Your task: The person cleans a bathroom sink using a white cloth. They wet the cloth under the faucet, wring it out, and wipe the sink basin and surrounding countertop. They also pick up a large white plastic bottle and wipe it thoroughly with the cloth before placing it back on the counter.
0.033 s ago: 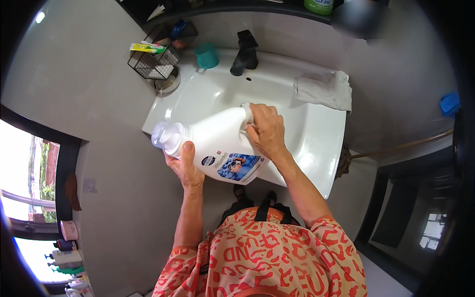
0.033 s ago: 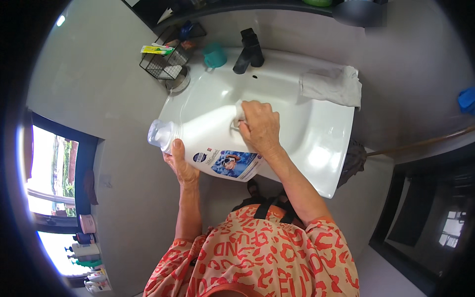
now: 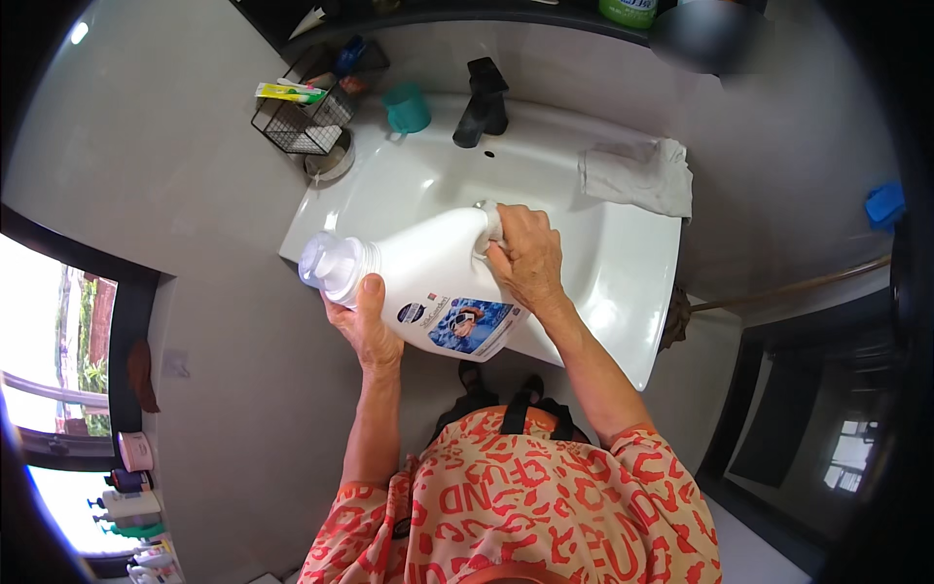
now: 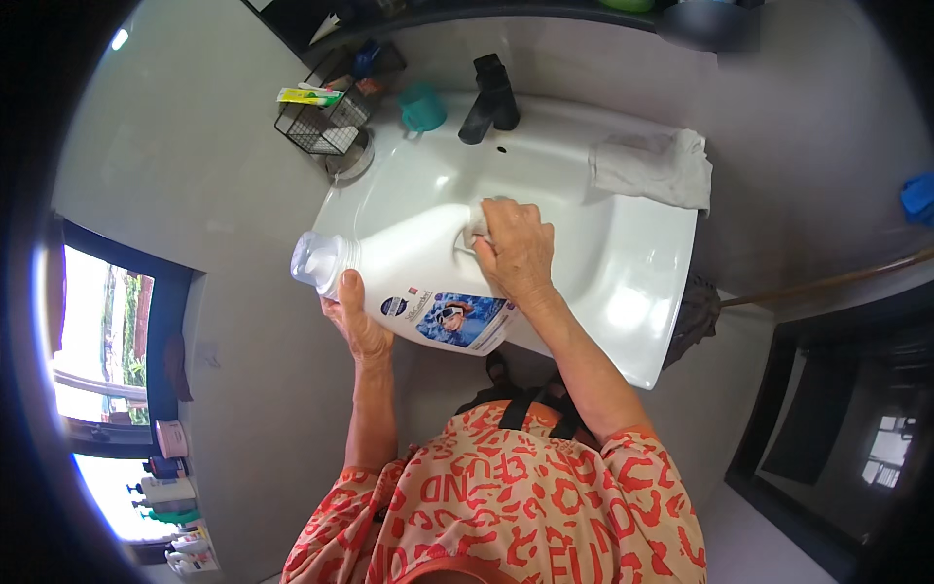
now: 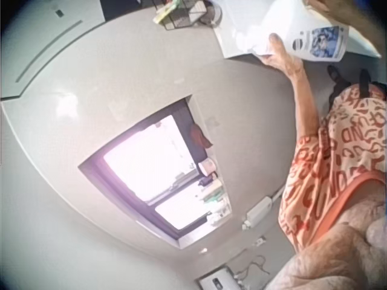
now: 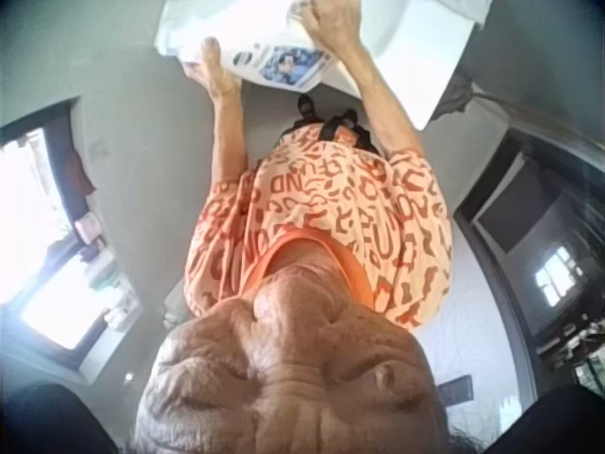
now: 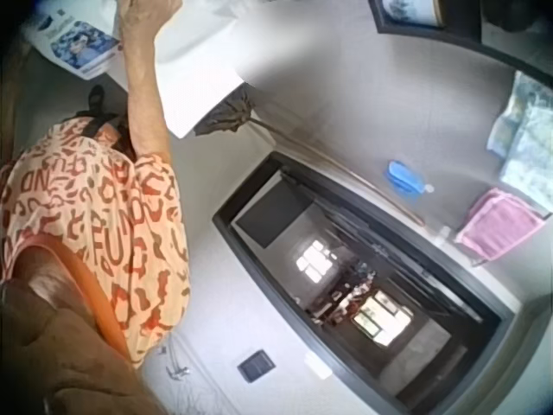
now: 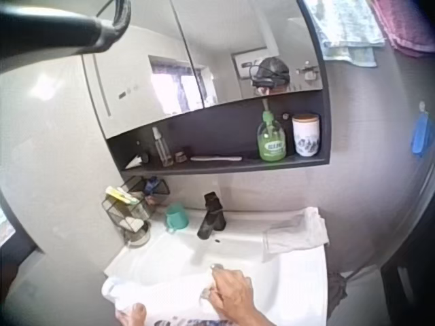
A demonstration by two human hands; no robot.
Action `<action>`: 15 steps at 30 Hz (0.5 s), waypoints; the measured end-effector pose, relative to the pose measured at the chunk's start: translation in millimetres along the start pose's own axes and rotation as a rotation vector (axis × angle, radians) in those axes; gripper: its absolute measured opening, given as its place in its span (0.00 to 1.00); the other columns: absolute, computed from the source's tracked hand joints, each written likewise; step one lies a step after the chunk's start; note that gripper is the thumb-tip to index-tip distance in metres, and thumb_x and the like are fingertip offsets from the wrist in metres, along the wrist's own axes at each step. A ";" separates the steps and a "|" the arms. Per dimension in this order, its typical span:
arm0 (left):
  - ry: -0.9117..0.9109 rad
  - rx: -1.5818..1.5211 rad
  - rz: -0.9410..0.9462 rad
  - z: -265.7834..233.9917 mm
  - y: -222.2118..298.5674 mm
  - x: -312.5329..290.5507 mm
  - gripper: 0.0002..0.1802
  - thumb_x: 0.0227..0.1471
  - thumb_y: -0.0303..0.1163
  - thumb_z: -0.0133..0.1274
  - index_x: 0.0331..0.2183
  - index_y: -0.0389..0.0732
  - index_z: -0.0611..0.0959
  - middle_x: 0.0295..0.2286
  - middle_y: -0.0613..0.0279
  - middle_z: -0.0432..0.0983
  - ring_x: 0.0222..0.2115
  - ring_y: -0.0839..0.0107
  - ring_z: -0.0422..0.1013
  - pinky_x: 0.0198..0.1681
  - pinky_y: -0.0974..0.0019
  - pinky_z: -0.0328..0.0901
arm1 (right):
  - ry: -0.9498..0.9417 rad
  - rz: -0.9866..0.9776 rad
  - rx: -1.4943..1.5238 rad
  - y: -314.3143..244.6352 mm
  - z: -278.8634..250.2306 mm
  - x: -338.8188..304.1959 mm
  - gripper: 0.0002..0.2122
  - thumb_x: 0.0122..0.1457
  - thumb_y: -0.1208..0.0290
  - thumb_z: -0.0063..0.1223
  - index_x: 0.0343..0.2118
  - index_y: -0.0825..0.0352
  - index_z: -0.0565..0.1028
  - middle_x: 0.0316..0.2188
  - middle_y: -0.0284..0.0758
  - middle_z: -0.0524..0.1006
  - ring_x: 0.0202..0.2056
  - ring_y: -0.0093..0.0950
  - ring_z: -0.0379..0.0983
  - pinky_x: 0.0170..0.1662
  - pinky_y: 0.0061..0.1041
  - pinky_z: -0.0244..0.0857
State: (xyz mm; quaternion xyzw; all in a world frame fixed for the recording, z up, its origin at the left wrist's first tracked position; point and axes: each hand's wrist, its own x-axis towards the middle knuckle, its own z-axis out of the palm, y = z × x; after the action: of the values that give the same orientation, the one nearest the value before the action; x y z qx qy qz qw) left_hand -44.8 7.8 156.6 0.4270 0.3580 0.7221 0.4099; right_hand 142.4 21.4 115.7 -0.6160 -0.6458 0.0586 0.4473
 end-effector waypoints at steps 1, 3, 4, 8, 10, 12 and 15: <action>0.014 0.003 0.007 3.5 0.4 0.8 0.29 0.45 0.36 0.58 0.47 0.35 0.68 0.38 0.57 0.71 0.37 0.68 0.71 0.41 0.64 0.68 | -0.018 0.075 -0.030 3.6 3.9 -2.7 0.20 0.42 0.68 0.56 0.42 0.61 0.70 0.39 0.31 0.71 0.39 0.35 0.66 0.33 0.34 0.58; 0.019 0.005 0.012 5.1 1.3 0.8 0.29 0.45 0.35 0.58 0.47 0.35 0.68 0.38 0.58 0.71 0.36 0.69 0.71 0.42 0.64 0.68 | -0.027 0.159 -0.058 8.1 7.6 -9.6 0.20 0.43 0.68 0.56 0.43 0.61 0.70 0.40 0.32 0.71 0.40 0.36 0.66 0.35 0.36 0.59; 0.009 0.005 0.009 4.8 1.5 1.1 0.28 0.45 0.35 0.58 0.47 0.35 0.68 0.38 0.58 0.71 0.37 0.69 0.71 0.42 0.64 0.68 | -0.030 0.204 -0.072 9.2 8.1 -12.6 0.20 0.43 0.68 0.56 0.43 0.61 0.70 0.40 0.32 0.71 0.40 0.37 0.66 0.36 0.37 0.59; 0.006 0.026 0.033 9.0 -1.7 -0.6 0.27 0.46 0.33 0.57 0.48 0.36 0.67 0.38 0.59 0.71 0.38 0.70 0.70 0.43 0.65 0.67 | -0.111 0.422 0.009 11.6 4.5 -20.1 0.20 0.47 0.66 0.52 0.45 0.62 0.69 0.42 0.37 0.70 0.42 0.42 0.65 0.44 0.40 0.60; 0.033 0.062 0.043 15.1 1.1 -2.1 0.28 0.47 0.33 0.57 0.48 0.37 0.67 0.39 0.59 0.70 0.38 0.70 0.70 0.43 0.65 0.67 | -0.127 0.469 0.102 17.9 2.7 -24.7 0.21 0.50 0.64 0.49 0.48 0.64 0.68 0.45 0.42 0.69 0.44 0.44 0.65 0.48 0.41 0.59; 0.047 0.045 0.035 22.0 2.8 -0.2 0.29 0.46 0.31 0.58 0.49 0.37 0.66 0.39 0.59 0.70 0.39 0.70 0.69 0.45 0.65 0.65 | -0.091 0.464 0.276 37.9 6.9 -38.1 0.22 0.52 0.63 0.45 0.50 0.67 0.66 0.47 0.48 0.67 0.47 0.46 0.63 0.51 0.41 0.57; 0.073 -0.002 0.003 21.9 6.8 2.8 0.30 0.44 0.28 0.59 0.49 0.37 0.66 0.40 0.60 0.69 0.40 0.70 0.67 0.47 0.65 0.62 | 0.018 0.339 0.416 38.1 17.0 -60.1 0.23 0.55 0.64 0.40 0.53 0.71 0.63 0.50 0.53 0.63 0.51 0.49 0.59 0.54 0.40 0.53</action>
State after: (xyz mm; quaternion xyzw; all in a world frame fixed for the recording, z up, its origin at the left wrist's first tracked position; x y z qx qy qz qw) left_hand -27.7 11.2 171.7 0.4004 0.3715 0.7383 0.3957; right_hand 150.1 -12.5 51.4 -0.6107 -0.5035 0.2584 0.5538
